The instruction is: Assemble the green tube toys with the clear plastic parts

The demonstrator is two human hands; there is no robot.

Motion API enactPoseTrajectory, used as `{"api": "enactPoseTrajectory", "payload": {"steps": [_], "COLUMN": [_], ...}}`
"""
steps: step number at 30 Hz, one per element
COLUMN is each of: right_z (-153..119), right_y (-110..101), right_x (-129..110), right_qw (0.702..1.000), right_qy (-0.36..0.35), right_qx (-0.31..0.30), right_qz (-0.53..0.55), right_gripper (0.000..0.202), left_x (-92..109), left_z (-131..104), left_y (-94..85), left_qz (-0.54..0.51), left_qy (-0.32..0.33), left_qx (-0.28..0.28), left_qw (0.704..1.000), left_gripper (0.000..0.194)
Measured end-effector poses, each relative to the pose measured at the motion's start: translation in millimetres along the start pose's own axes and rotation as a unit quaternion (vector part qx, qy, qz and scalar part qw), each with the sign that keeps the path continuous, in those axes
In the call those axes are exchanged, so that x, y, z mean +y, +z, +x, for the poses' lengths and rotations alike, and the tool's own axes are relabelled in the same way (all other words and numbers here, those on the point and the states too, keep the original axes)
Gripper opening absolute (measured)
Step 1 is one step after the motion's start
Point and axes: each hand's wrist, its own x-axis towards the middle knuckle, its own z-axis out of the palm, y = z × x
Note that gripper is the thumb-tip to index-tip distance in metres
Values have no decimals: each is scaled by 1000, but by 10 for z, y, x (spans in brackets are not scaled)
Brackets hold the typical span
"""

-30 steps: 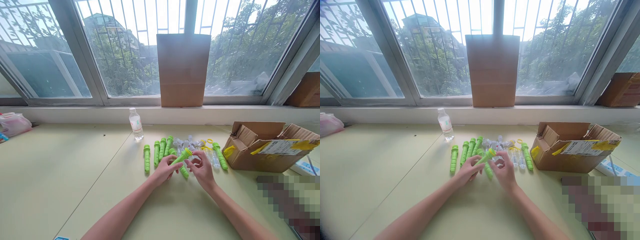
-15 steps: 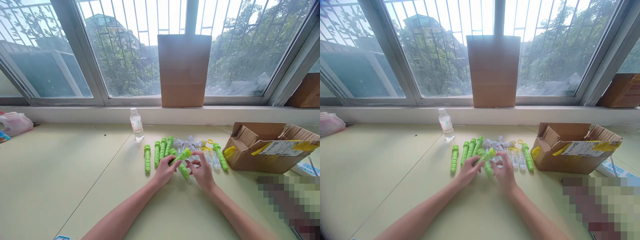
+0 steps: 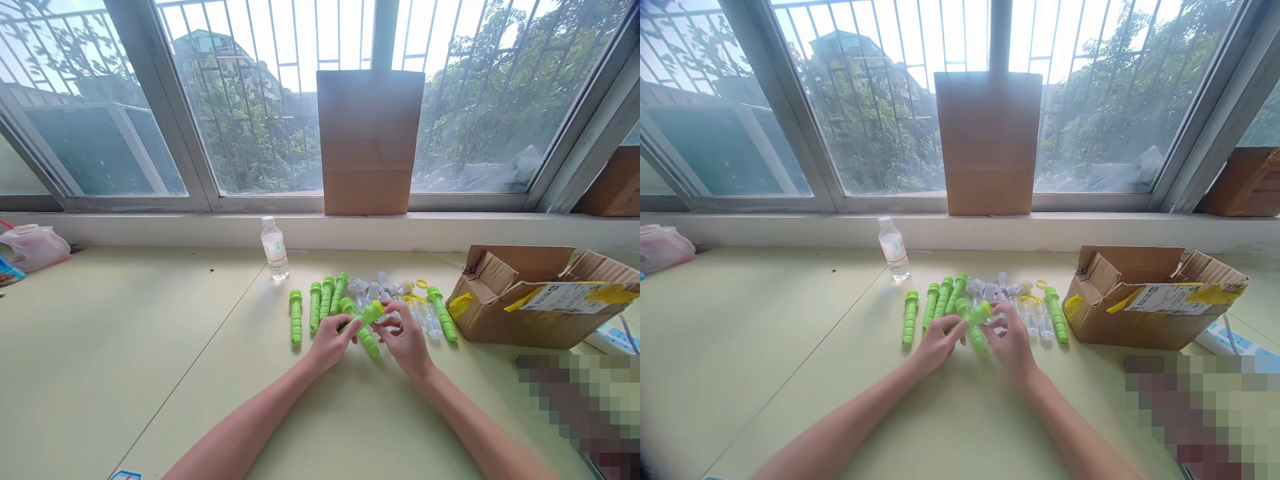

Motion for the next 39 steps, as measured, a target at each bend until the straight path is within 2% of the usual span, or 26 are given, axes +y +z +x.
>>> {"api": "enactPoseTrajectory", "payload": {"steps": [8,16,23,28,33,39], "right_z": [10,-14,-6,-35,-42,-17], "right_y": [-13,18,-8,-4,1,-12], "right_x": [23,9,84,82,54,54], "right_qw": [1000,998,992,988,988,989], "right_qy": [11,-42,-90,-110,-106,-93], "right_qx": [-15,-25,7,26,37,26], "right_qz": [-14,-38,-93,-102,-104,-117], "right_gripper": [37,41,22,17,16,19], "left_x": [-4,-37,-70,-59,-50,-42], "left_z": [35,55,83,103,95,72], "left_y": [-21,-61,-84,-105,-71,-24], "left_qz": [-48,-96,-121,-121,-125,-118], "left_qy": [-41,-71,-82,-109,-114,-90], "left_qx": [-31,-92,-118,-128,-101,-72], "left_qw": [998,989,982,978,980,986], "left_gripper": [52,54,51,39,40,38]}}
